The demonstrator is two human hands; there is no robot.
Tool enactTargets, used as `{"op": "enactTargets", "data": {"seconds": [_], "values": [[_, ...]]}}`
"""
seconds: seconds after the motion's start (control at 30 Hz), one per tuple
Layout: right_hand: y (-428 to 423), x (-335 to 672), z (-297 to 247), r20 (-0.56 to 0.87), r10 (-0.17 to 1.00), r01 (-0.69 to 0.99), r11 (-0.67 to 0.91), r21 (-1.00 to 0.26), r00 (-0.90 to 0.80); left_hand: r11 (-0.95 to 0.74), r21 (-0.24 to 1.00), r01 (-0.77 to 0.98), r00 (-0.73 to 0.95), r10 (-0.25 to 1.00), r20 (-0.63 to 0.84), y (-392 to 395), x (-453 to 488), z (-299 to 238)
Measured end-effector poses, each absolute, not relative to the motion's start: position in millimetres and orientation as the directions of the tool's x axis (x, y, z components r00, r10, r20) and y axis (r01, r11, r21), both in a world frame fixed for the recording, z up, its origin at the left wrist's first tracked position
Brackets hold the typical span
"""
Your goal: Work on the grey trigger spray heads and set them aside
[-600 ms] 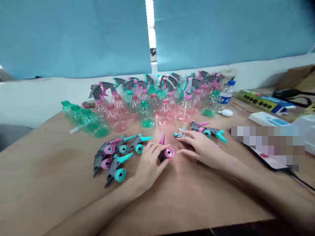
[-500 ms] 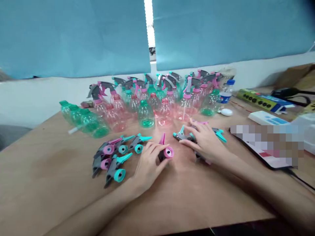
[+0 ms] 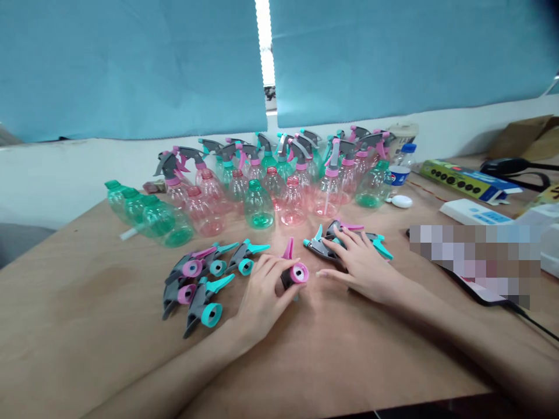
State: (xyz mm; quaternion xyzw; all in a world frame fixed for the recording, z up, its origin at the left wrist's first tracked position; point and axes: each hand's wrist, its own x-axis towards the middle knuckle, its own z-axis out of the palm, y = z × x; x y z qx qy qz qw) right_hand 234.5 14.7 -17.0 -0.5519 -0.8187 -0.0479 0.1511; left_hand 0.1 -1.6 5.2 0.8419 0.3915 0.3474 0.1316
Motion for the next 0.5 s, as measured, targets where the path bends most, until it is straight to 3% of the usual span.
{"op": "enactTargets", "data": {"seconds": [0.1,0.3,0.4,0.5], "values": [[15,236,-17,0.343,0.861,0.894,0.435,-0.113,-0.376,-0.676,0.494,0.547,0.445,0.735,0.512,-2,0,5],[2,224,4,0.654,0.659,0.715,0.652,-0.251,-0.371,-0.674,0.517,0.528,0.421,0.736,0.530,-2,-1,2],[-12,212,9,0.668,0.621,0.578,0.744,-0.336,-0.411,-0.667,0.533,0.520,0.425,0.744,0.516,-1,-1,0],[-20,203,5,0.640,0.618,0.564,0.757,-0.329,-0.456,-0.660,0.547,0.515,0.431,0.751,0.501,-1,-1,0]]}}
